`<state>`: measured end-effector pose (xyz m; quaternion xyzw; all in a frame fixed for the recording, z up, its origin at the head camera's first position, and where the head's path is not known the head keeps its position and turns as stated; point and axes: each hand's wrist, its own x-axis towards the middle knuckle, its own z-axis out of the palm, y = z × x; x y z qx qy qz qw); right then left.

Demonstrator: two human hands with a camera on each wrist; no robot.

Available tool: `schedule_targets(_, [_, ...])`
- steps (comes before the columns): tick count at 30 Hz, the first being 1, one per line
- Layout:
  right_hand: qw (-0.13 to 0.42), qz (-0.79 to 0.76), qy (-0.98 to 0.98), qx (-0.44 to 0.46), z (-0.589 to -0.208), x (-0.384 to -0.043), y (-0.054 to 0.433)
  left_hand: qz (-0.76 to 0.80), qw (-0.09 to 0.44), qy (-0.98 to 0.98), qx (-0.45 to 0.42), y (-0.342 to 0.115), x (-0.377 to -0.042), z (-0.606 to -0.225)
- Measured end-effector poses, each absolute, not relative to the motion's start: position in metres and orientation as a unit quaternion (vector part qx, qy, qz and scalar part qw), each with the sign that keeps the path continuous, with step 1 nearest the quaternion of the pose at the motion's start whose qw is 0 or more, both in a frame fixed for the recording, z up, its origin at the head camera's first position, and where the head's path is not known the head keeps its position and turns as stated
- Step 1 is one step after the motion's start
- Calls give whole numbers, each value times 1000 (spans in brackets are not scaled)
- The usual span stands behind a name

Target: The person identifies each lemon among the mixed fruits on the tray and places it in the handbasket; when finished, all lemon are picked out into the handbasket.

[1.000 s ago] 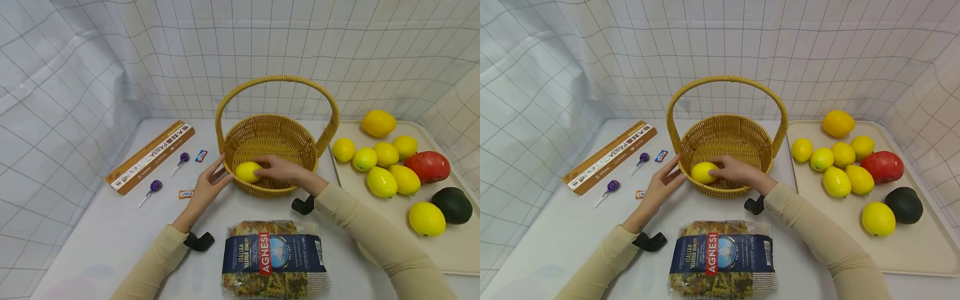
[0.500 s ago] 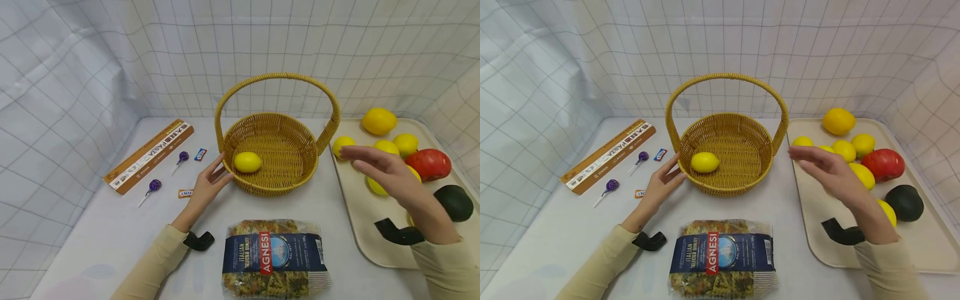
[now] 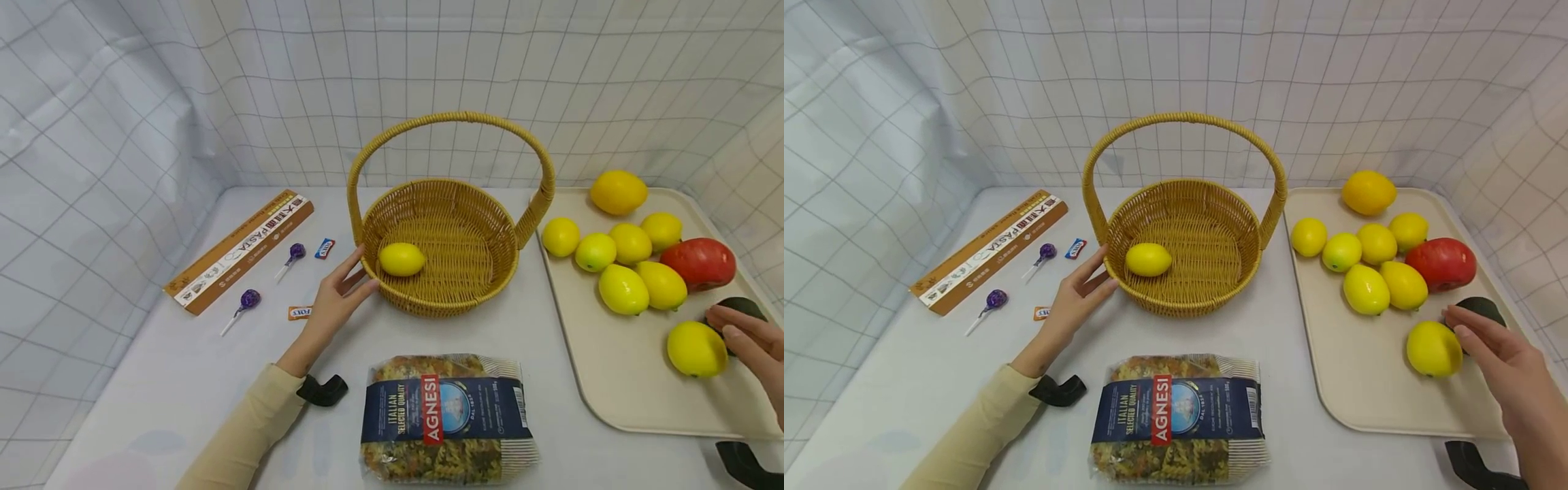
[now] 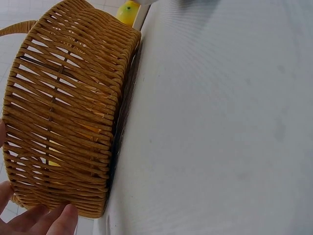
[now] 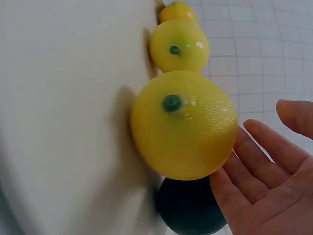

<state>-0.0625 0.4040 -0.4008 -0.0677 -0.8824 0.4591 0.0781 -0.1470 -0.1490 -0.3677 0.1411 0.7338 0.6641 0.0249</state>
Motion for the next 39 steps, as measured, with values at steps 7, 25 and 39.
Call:
schedule_targets(7, [-12,412,-905,-102,-426,-61,398,665,26,733,144,-150,-147,-368])
schedule_targets(25, [-137,442,-878,123,-338,-94,282,668,29,729,146,-150,-148,-369])
schedule_targets(39, [-275,464,-786,302,-326,-204,138,673,26,725,145,-151,-147,-368])
